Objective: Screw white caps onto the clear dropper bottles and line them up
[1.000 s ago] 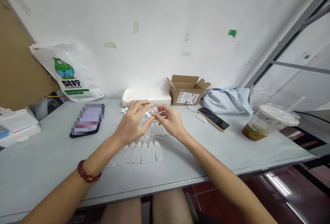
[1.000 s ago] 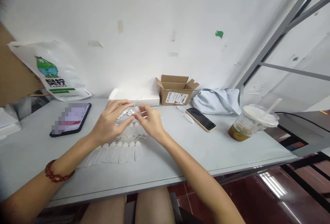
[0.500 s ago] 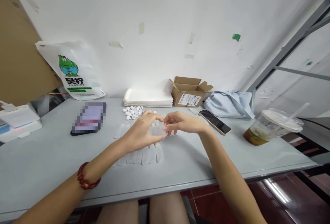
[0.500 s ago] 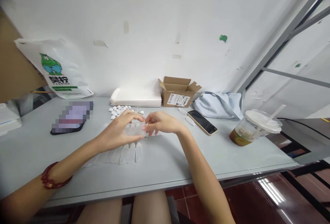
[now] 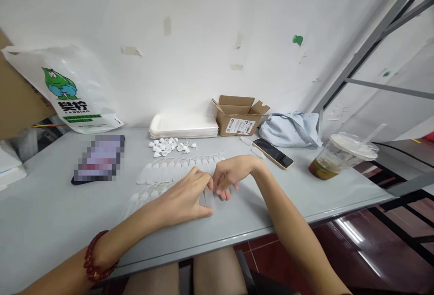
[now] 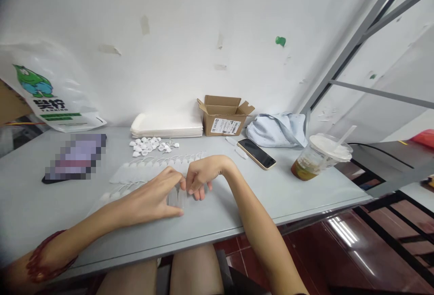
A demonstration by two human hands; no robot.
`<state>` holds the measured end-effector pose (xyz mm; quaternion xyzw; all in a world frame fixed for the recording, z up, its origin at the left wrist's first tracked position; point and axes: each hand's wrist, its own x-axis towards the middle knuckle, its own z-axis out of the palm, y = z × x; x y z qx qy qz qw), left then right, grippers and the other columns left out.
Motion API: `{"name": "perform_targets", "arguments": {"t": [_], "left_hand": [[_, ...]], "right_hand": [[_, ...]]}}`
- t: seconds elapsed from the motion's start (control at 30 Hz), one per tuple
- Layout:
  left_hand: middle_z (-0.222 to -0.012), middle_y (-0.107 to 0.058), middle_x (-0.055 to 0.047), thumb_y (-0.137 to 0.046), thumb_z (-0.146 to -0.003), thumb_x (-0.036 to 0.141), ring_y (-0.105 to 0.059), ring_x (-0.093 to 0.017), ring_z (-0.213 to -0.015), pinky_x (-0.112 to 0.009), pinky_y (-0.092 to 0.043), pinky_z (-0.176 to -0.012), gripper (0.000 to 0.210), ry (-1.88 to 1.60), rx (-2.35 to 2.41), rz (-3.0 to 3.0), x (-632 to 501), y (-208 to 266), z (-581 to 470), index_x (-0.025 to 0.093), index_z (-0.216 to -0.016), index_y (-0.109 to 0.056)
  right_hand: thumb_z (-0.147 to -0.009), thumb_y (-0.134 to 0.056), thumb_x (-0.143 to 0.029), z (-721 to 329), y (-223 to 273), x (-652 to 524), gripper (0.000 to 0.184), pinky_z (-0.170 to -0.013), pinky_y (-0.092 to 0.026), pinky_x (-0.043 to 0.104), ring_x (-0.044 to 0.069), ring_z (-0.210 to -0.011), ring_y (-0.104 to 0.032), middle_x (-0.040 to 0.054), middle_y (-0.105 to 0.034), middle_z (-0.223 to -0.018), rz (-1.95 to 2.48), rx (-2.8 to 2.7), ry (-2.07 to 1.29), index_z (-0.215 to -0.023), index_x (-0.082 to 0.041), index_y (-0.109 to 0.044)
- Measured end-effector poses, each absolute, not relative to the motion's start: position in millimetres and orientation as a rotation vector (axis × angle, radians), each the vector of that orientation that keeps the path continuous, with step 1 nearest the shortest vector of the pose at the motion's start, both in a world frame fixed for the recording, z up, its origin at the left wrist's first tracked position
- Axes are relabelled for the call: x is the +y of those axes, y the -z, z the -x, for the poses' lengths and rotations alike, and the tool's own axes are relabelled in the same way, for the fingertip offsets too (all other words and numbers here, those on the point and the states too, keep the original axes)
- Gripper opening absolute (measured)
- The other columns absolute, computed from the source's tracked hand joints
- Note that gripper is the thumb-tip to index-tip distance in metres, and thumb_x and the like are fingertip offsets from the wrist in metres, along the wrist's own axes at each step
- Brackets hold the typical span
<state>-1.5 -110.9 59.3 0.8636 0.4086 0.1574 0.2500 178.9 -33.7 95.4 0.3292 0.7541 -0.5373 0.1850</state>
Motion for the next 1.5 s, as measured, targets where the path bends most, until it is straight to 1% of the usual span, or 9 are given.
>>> {"name": "perform_targets", "arguments": {"t": [0.23,0.43,0.5,0.57,0.63,0.73,1.0,1.2,1.5], "left_hand": [[-0.090,-0.056,-0.003,-0.061,-0.077,0.042,-0.052,-0.022,-0.089,-0.031,-0.045,-0.068,0.025,-0.471,1.076,-2.374,-107,-61,10,0.022,-0.089,-0.054],[-0.081,-0.060,-0.003,-0.047,-0.083,0.031,-0.055,-0.024,-0.087,-0.033,-0.044,-0.066,0.013,-0.789,1.424,-2.318,-82,-61,23,0.023,-0.082,-0.057],[-0.081,-0.063,-0.004,-0.046,-0.082,0.030,-0.056,-0.025,-0.085,-0.033,-0.043,-0.065,0.014,-0.847,1.522,-2.287,-71,-59,30,0.022,-0.076,-0.056],[-0.083,-0.066,-0.004,-0.046,-0.080,0.030,-0.057,-0.026,-0.088,-0.035,-0.044,-0.068,0.015,-0.900,1.592,-2.274,-60,-58,39,0.022,-0.072,-0.056],[-0.085,-0.068,-0.005,-0.046,-0.078,0.029,-0.058,-0.027,-0.090,-0.036,-0.044,-0.072,0.015,-0.925,1.639,-2.270,-46,-56,48,0.022,-0.072,-0.058],[-0.083,-0.070,-0.006,-0.046,-0.074,0.027,-0.060,-0.028,-0.089,-0.038,-0.044,-0.076,0.018,-0.916,1.664,-2.334,-23,-54,59,0.022,-0.068,-0.061],[-0.082,-0.070,-0.009,-0.052,-0.066,0.021,-0.059,-0.028,-0.094,-0.031,-0.043,-0.074,0.018,-0.507,1.755,-2.466,22,-62,45,0.019,-0.068,-0.070],[-0.045,-0.054,-0.007,-0.055,-0.063,0.021,-0.056,-0.021,-0.054,-0.028,-0.034,-0.054,0.021,-0.289,1.838,-2.381,29,-60,33,0.018,-0.043,-0.060],[-0.055,-0.064,-0.005,-0.052,-0.066,0.020,-0.060,-0.018,-0.060,-0.026,-0.037,-0.057,0.017,-0.523,1.814,-2.374,31,-59,41,0.019,-0.055,-0.066]], "right_hand": [[-0.072,-0.067,-0.031,-181,-96,-30,0.019,-0.050,-0.043,0.019,0.013,-0.062,-0.066,0.0037,-0.070,-0.068,-0.939,2.124,1.539,-0.077,-0.012,-0.067],[-0.080,-0.058,-0.029,-207,-100,-13,0.017,-0.049,-0.042,0.020,0.013,-0.060,-0.065,0.0049,-0.070,-0.070,-1.295,2.522,1.529,-0.073,-0.013,-0.062],[-0.082,-0.055,-0.023,-216,-96,-4,0.013,-0.047,-0.040,0.020,0.013,-0.058,-0.064,0.0064,-0.070,-0.073,-1.625,2.628,1.301,-0.075,-0.013,-0.061],[-0.081,-0.051,-0.014,-224,-91,5,0.012,-0.053,-0.043,0.022,0.013,-0.061,-0.064,0.0080,-0.070,-0.076,-1.963,2.620,0.841,-0.078,-0.013,-0.062],[-0.077,-0.051,-0.007,-233,-85,13,0.015,-0.065,-0.045,0.024,0.017,-0.076,-0.065,0.0102,-0.070,-0.085,-2.169,2.535,0.455,-0.079,-0.013,-0.064],[-0.076,-0.050,-0.004,-245,-78,21,0.022,-0.075,-0.045,0.028,0.023,-0.095,-0.062,0.0138,-0.068,-0.100,-2.275,2.454,0.284,-0.087,-0.014,-0.066],[-0.077,-0.052,-0.005,-269,-74,29,0.031,-0.073,-0.044,0.026,0.021,-0.094,-0.062,0.0127,-0.065,-0.107,-2.311,2.298,0.250,-0.102,-0.017,-0.066],[-0.071,-0.069,-0.016,-282,-85,21,0.030,-0.066,-0.044,0.024,0.019,-0.086,-0.063,0.0109,-0.065,-0.108,-2.290,2.167,0.341,-0.101,-0.017,-0.068],[-0.066,-0.069,-0.008,-278,-84,20,0.033,-0.069,-0.046,0.029,0.024,-0.092,-0.064,0.0127,-0.066,-0.105,-2.312,2.026,0.297,-0.099,-0.014,-0.067]]}}
